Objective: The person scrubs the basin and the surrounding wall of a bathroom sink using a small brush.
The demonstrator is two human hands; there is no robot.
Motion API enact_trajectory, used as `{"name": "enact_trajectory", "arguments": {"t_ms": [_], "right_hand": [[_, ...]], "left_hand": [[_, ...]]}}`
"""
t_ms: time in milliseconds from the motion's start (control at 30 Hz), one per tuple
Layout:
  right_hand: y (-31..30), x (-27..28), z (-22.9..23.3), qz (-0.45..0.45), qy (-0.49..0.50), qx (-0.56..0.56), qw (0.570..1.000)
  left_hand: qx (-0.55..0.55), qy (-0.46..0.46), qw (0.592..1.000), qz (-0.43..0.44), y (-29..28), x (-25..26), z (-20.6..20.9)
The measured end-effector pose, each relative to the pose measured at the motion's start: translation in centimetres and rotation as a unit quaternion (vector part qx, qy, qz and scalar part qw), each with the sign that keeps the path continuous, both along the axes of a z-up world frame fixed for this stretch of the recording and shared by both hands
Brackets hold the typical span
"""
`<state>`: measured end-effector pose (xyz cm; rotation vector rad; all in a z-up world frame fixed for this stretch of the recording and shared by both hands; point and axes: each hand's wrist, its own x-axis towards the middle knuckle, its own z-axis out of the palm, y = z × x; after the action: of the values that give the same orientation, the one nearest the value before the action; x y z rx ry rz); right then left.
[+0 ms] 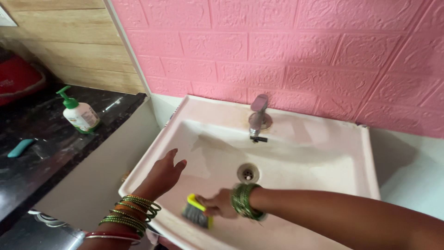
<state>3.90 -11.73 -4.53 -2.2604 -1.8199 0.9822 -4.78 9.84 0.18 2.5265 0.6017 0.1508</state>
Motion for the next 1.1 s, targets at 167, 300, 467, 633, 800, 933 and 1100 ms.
{"name": "enact_trajectory", "arguments": {"t_ms": [167,300,467,633,800,933,1100], "right_hand": [[9.2,-1.4,-0.4,-0.060,-0.048,0.007,0.997],[9.2,-1.4,0.1,-0.091,-0.026,-0.059,0.994],[-3.0,-1.1,1.5,-0.030,-0.055,-0.147,0.987],[-16.7,-0.7,4.0,-0.061,-0.036,-0.250,0.966],[-18.4,-0.4,3.4,-0.086,-0.025,-0.252,0.964],[-9.8,-1.5,1.8,-0.054,-0.068,-0.199,0.976],[-4.2,-4.3,3.5,-0.111,-0.074,-0.124,0.983]], "left_hand": [[-0.001,-0.034,0.999,-0.004,3.4,-4.1,0.9],[-0.034,-0.130,0.990,-0.038,6.4,-7.7,1.2],[-0.026,-0.143,0.986,-0.084,7.5,-9.4,1.1],[-0.052,-0.052,0.993,-0.088,6.5,-9.7,0.7],[-0.020,-0.149,0.978,-0.143,5.9,-8.8,0.0],[-0.058,-0.134,0.979,-0.142,4.5,-8.2,-0.3],[-0.043,-0.123,0.978,-0.161,2.0,-6.2,-0.2]]}}
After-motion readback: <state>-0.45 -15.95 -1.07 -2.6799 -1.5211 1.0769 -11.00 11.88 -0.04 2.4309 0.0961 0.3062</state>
